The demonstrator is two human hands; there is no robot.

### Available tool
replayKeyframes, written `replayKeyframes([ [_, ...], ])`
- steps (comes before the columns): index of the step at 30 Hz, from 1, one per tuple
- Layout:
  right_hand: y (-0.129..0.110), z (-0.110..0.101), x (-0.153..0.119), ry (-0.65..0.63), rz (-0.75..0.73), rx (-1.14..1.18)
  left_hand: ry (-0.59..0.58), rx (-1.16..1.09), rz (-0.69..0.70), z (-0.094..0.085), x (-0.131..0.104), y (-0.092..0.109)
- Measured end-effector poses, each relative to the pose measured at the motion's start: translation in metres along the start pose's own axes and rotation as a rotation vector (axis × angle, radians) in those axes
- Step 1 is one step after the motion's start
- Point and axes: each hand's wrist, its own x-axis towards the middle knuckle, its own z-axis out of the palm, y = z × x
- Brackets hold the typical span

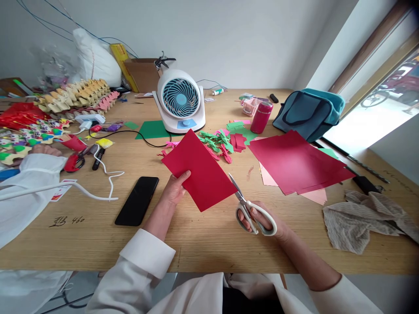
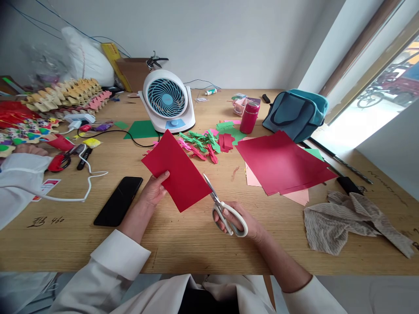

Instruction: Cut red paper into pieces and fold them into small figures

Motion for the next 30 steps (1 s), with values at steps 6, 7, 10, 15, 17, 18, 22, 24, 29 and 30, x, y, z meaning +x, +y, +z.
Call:
replayKeyframes([
  [6, 0.002, 0.0, -0.001, 0.046, -0.003, -0.016, 0.009, -0.023, -0.019, 0.001, -0.001, 0.002],
  [7, 0.002, 0.0, -0.001, 0.053, 0.002, -0.022, 0.009, -0.03, -0.018, 0.002, -0.001, 0.002],
  [10, 0.001, 0.001, 0.0, 0.059, 0.016, -0.026, 0.007, -0.041, -0.009, 0.003, -0.003, 0.004],
  [15, 0.0, 0.002, 0.001, 0.034, 0.026, -0.018, 0.003, -0.033, 0.004, 0.004, -0.003, 0.005],
  [17, -0.002, 0.002, 0.002, 0.029, 0.034, -0.022, -0.001, -0.029, 0.007, 0.004, -0.004, 0.005],
  [18, -0.002, 0.003, 0.002, 0.028, 0.036, -0.025, -0.007, -0.025, 0.008, 0.003, -0.004, 0.004],
  [22, -0.003, 0.003, 0.003, 0.025, 0.014, -0.054, -0.057, 0.023, -0.009, 0.005, -0.005, 0.0],
  [24, -0.002, 0.003, 0.003, 0.033, -0.007, -0.064, -0.063, 0.039, -0.028, 0.007, -0.007, -0.002],
  [29, -0.001, 0.002, 0.003, 0.059, -0.022, -0.069, -0.037, 0.031, -0.048, 0.013, -0.009, -0.003],
  [30, -0.001, 0.003, 0.003, 0.057, -0.02, -0.066, -0.033, 0.033, -0.05, 0.013, -0.009, -0.002],
])
